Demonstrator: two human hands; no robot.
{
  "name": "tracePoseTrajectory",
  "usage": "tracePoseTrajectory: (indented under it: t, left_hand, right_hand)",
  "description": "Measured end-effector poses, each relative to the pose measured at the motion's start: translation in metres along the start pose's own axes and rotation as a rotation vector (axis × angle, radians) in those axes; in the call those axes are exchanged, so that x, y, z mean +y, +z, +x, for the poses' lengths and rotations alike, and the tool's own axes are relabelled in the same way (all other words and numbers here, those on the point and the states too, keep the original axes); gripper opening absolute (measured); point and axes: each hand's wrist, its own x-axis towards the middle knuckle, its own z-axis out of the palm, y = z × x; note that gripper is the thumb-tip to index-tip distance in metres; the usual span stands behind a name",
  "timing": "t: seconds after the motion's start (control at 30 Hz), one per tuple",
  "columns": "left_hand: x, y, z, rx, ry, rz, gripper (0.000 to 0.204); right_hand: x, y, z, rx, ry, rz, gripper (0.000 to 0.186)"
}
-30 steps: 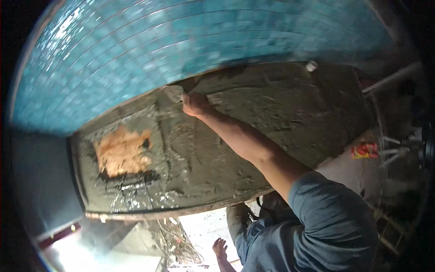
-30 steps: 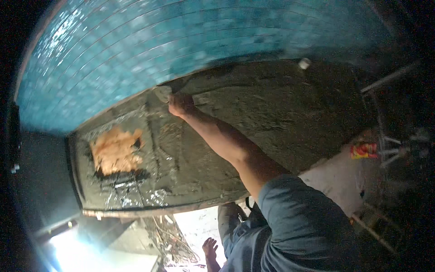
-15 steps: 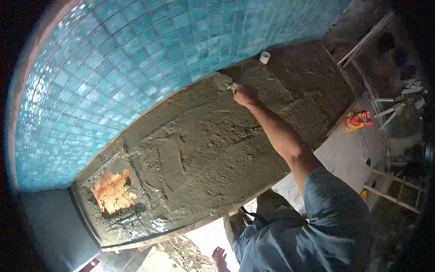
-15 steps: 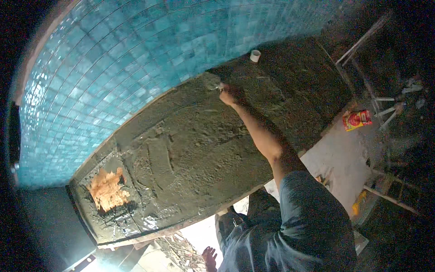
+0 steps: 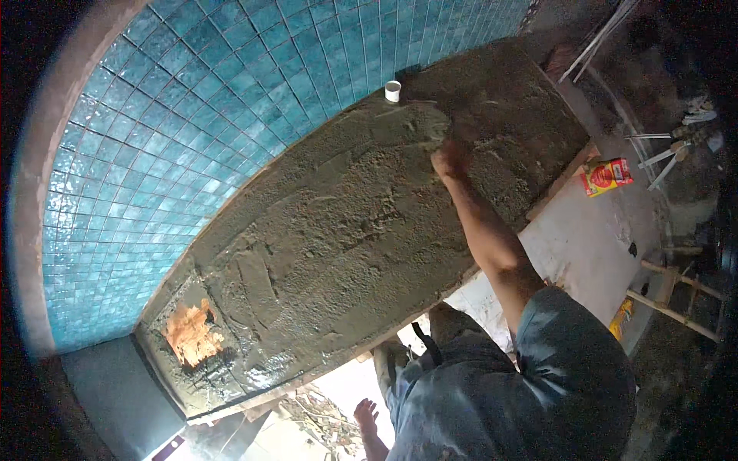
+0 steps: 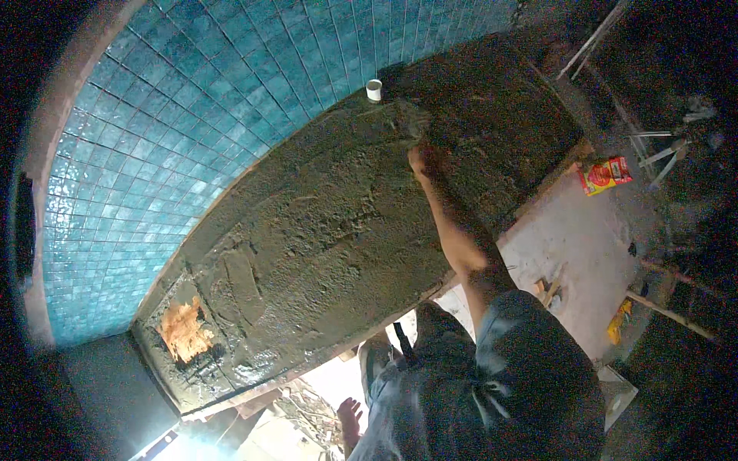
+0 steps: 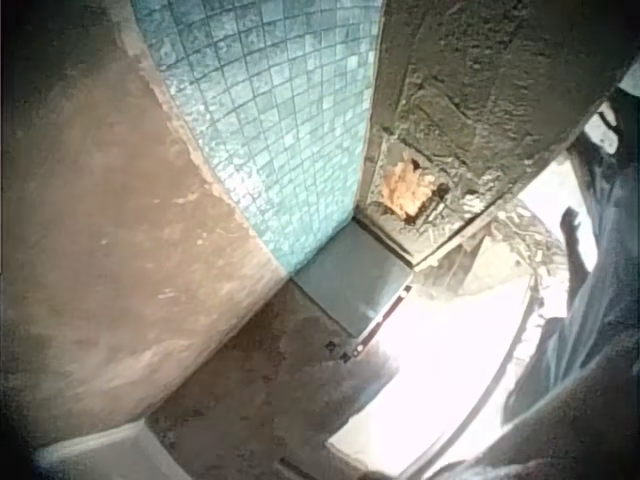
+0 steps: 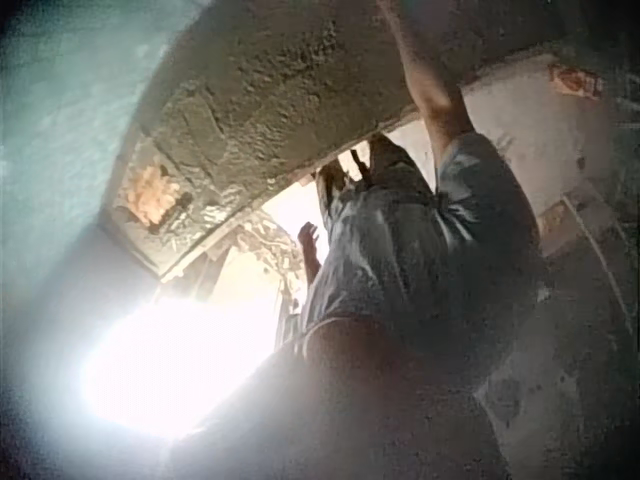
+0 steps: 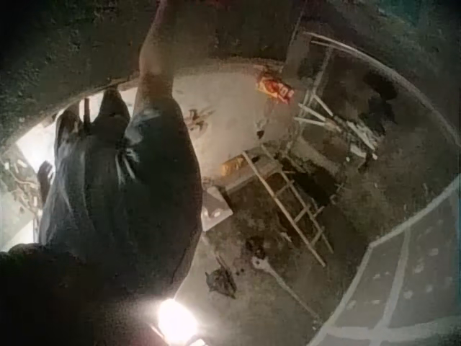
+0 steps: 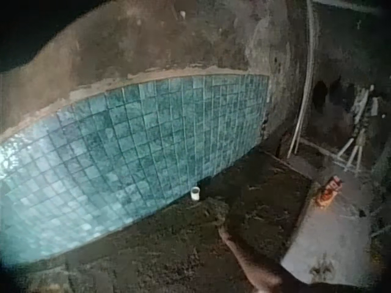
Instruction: The person applies cement mixture onto a countertop surface, pouring mixture from buckets and spreading it across the structure using a trowel.
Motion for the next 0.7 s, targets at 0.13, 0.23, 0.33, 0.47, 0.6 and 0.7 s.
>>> tracePoseTrajectory:
  t: [0.13, 0.23, 0.33, 0.47, 0.6, 0.7]
  left_hand:
    - [-0.011, 0.014, -0.023, 0.064, -0.021, 0.060, 0.047]
    - [-0.004, 0.030, -0.026, 0.014, -0.008, 0.100, 0.047]
    - [-0.024, 0.035, -0.035, 0.046, 0.042, 0.015, 0.046]
    - [-0.058, 0.025, -0.027, 0.013, -0.031, -0.136, 0.041]
    - [-0.051, 0.039, -0.016, 0.014, -0.002, 0.074, 0.036]
    - [-0.029, 0.050, -0.014, 0.072, 0.050, 0.135, 0.038]
  right_hand:
    - [-0.003, 0.010, -0.025, -0.048, -0.218, -0.077, 0.032]
    - [0.043, 0.000, -0.020, 0.035, -0.215, -0.013, 0.029]
    - [0.088, -0.023, -0.011, 0.030, -0.075, 0.105, 0.027]
    - [0.100, -0.072, -0.027, -0.345, 0.238, 0.012, 0.033]
    - [0.108, -0.022, -0.074, -0.288, 0.175, 0.490, 0.042]
    - [0.064, 0.002, -0.123, -0.391, 0.109, 0.703, 0.050]
